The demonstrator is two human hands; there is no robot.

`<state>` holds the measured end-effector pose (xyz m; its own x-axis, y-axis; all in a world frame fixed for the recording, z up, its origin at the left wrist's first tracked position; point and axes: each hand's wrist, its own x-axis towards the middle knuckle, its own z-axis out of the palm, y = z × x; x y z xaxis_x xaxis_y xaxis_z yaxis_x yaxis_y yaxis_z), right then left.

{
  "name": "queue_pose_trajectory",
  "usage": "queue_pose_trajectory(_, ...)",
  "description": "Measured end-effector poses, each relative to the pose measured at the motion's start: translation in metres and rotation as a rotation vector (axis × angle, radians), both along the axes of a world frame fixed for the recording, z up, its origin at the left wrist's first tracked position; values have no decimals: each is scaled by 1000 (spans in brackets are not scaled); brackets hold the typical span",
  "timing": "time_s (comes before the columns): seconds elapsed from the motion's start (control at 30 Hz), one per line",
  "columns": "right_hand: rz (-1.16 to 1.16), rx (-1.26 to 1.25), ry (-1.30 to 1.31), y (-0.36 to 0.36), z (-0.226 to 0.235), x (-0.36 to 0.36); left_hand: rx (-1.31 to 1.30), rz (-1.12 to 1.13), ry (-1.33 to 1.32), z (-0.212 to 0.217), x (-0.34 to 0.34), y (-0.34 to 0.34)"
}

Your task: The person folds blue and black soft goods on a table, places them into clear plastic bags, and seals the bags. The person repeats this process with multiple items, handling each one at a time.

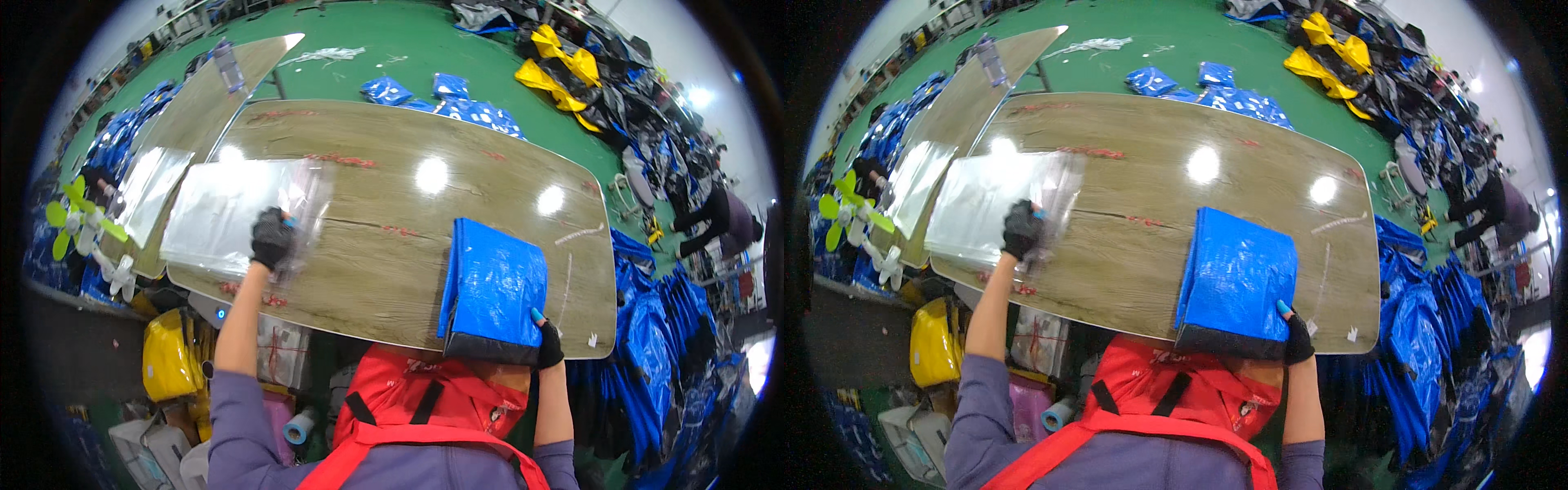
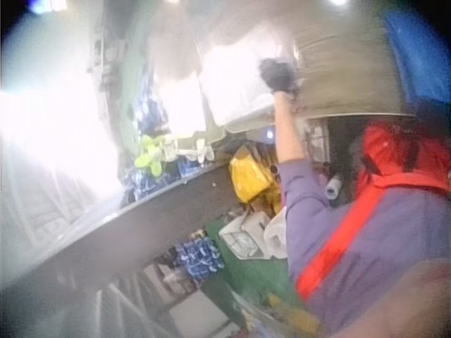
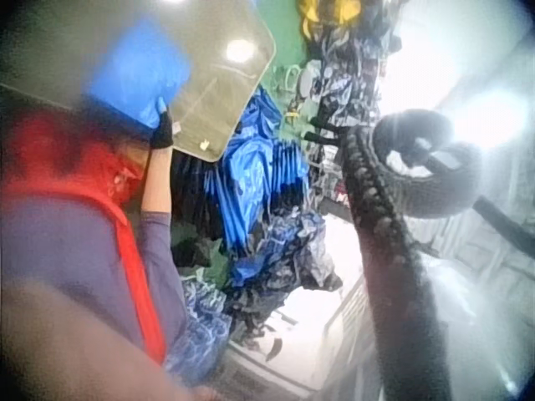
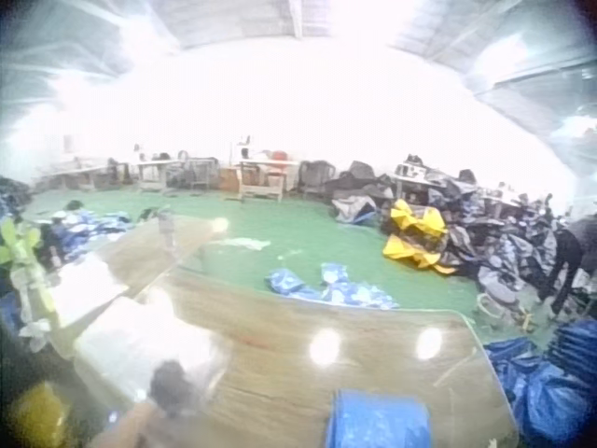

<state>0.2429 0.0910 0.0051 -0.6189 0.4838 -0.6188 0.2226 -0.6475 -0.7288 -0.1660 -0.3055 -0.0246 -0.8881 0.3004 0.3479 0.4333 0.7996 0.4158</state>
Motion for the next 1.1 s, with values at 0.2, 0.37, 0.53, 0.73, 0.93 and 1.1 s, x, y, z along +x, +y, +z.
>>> queue_pose_trajectory(0.2, 250, 55, 201, 1, 35, 0, 141, -549, -130, -19, 147, 106)
queue_pose_trajectory(0.37, 494, 183, -54, -3, 77, -12, 561, -550, -271, 7, 163, 112)
queue_pose_trajectory(0.53, 675, 73, 53, -74, 44, -25, 234, -885, -331, 48, 163, 88)
queue_pose_trajectory(0.73, 637, 364, 103, -62, 12, -69, 124, -934, -184, 69, 186, 62)
queue_pose_trajectory(0.93, 832, 705, 413, -50, -8, -124, 64, -855, -14, 67, 205, 55)
queue_pose_trajectory(1.1, 691, 475, 188, -39, 8, -69, -39, -709, -15, 62, 216, 44)
